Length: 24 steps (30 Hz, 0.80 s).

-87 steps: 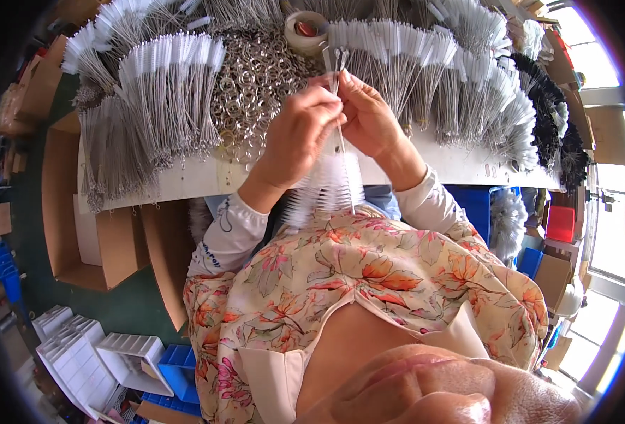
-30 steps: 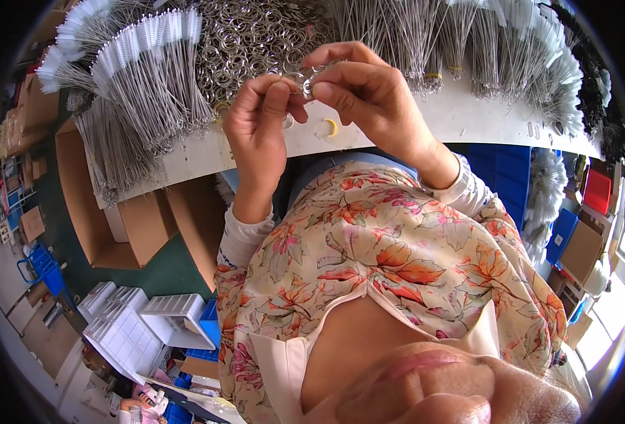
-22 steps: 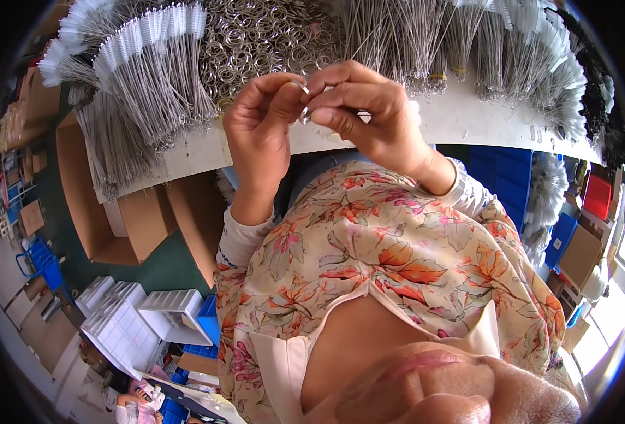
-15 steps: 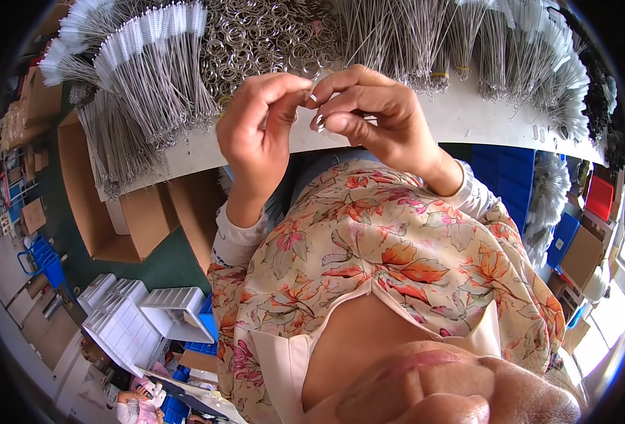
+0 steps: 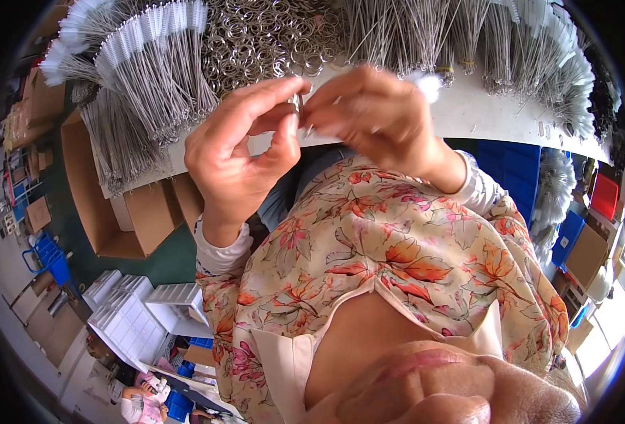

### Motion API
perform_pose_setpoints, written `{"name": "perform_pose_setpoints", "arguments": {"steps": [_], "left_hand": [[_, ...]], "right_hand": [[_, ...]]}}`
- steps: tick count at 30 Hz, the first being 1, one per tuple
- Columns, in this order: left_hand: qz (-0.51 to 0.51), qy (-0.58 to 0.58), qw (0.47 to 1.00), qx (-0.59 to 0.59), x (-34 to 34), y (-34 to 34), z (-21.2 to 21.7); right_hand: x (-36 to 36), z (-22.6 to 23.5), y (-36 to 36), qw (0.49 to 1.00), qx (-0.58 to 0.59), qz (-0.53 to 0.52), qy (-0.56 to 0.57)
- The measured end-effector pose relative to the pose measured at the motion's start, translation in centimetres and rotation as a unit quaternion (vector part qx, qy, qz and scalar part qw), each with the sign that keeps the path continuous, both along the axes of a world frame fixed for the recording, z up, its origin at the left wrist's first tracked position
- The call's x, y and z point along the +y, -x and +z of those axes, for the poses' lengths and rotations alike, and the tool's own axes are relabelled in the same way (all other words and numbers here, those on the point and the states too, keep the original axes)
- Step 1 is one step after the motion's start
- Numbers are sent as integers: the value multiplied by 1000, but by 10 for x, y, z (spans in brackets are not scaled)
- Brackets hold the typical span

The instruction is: Attaching white-tipped rods to metal rings and placing the finished items into a cardboard box.

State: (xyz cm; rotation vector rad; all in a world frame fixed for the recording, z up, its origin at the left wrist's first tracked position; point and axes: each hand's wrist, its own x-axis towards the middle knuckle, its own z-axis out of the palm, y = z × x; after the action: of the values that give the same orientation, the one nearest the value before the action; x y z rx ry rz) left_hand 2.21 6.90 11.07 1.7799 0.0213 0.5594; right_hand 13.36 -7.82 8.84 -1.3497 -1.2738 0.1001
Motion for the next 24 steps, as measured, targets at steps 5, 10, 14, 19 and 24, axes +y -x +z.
{"name": "perform_pose_setpoints", "arguments": {"steps": [5,10,14,19,24], "left_hand": [[83,-36,990,-113,-8,-1,-6],[101,-121,978,-138,-1,-7,-13],[84,-118,982,-123,7,-4,-7],[13,-149,987,-55,17,-1,8],[81,-25,982,170,65,-16,-1]], "right_hand": [[2,28,1,888,442,52,115],[10,26,4,854,496,96,122],[13,30,-7,887,415,98,174],[10,28,-17,920,279,104,253],[6,-30,4,987,-23,-38,154]]}}
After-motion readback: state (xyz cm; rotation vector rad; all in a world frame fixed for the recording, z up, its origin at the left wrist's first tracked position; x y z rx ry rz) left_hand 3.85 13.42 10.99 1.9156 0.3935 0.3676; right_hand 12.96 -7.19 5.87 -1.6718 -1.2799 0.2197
